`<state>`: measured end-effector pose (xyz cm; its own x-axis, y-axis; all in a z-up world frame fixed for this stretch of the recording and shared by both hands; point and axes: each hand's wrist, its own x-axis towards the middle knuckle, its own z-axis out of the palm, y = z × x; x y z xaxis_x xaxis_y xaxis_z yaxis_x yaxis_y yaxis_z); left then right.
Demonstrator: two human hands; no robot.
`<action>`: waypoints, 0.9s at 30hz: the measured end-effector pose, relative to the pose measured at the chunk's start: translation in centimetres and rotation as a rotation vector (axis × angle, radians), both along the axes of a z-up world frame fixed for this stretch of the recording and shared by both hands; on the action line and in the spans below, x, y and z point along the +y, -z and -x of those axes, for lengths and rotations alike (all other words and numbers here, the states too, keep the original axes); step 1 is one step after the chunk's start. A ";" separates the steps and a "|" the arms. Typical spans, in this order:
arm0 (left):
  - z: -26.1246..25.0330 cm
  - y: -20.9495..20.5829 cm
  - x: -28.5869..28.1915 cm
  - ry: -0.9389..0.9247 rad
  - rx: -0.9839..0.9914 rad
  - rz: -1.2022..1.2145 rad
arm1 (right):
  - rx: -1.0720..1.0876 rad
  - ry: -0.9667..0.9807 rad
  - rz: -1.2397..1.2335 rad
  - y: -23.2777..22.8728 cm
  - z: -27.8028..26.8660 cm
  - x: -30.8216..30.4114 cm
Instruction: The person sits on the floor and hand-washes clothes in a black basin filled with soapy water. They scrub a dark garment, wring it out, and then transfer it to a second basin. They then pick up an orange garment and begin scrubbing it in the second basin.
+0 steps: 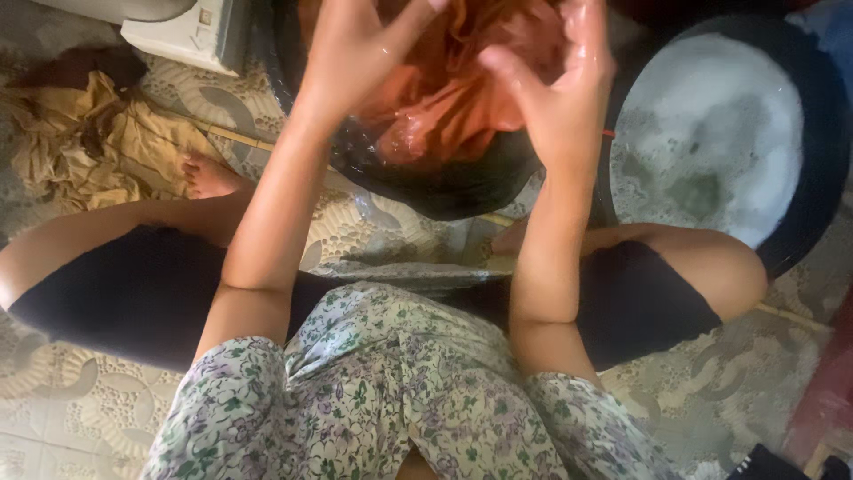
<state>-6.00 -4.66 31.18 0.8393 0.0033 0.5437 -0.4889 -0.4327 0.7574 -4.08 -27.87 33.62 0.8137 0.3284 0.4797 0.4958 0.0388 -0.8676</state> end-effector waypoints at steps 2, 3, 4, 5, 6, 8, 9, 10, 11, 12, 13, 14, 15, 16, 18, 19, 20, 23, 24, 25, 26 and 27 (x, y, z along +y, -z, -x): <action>1.1 -2.1 -1.4 0.145 0.046 0.051 | -0.087 -0.045 0.092 -0.7 0.2 0.7; 1.4 -2.7 -1.9 0.253 0.086 0.070 | -0.161 -0.028 0.227 -0.7 -0.1 0.9; 1.5 -3.0 -2.1 0.359 0.129 0.090 | -0.234 -0.012 0.362 -0.3 -0.5 1.1; 1.3 -3.0 -1.9 0.329 0.120 -0.013 | -0.148 0.000 0.508 0.6 -0.9 1.2; 0.9 -2.5 -1.4 0.298 0.110 -0.116 | -0.062 0.011 0.653 1.9 -1.4 1.4; -0.2 -0.6 0.1 0.258 0.245 -0.316 | 0.027 0.006 0.918 6.0 -2.5 2.2; -1.0 1.0 1.1 0.251 0.390 -0.411 | 0.030 -0.008 1.039 8.6 -3.0 2.8; -1.9 2.9 2.3 0.245 0.533 -0.507 | 0.129 -0.077 1.142 11.5 -3.2 3.5; -2.9 5.3 3.4 0.137 0.511 -0.562 | 0.229 -0.148 1.243 14.5 -3.3 4.5; -3.6 8.1 4.5 0.026 0.488 -0.614 | 0.397 -0.137 1.095 17.4 -3.2 5.9; -4.3 11.2 5.7 -0.016 0.530 -0.660 | 0.559 -0.127 0.940 20.1 -2.9 7.0; -4.9 14.4 6.8 -0.057 0.572 -0.705 | 0.485 -0.081 1.044 22.3 -2.3 7.8; -5.5 17.5 7.8 -0.099 0.614 -0.749 | 0.408 -0.035 1.144 24.1 -1.5 8.7; -5.9 20.6 8.3 -0.138 0.446 -0.940 | 0.326 0.015 1.243 25.3 -0.9 9.3; -6.4 25.7 8.7 -0.214 0.091 -1.297 | 0.354 -0.070 1.380 26.9 0.0 10.3; -6.4 27.7 8.8 -0.207 0.344 -1.164 | 0.371 -0.113 1.448 27.6 0.2 10.5; -6.0 29.3 8.6 -0.198 0.588 -1.019 | 0.361 -0.141 1.483 28.4 0.2 10.6; -6.2 33.2 7.3 -0.207 0.811 -1.006 | 0.210 -0.085 1.333 32.1 0.2 10.1; -6.4 34.6 7.1 -0.220 0.801 -1.079 | 0.131 -0.035 1.266 33.5 0.1 10.0; -6.3 36.1 6.9 -0.238 0.785 -1.104 | 0.064 0.004 1.207 34.6 0.0 9.7; -6.2 37.9 6.6 -0.257 0.768 -1.130 | 0.008 0.040 1.163 35.5 0.0 9.3; -5.9 39.0 6.1 -0.275 0.751 -1.155 | -0.025 0.063 1.122 35.9 0.0 8.6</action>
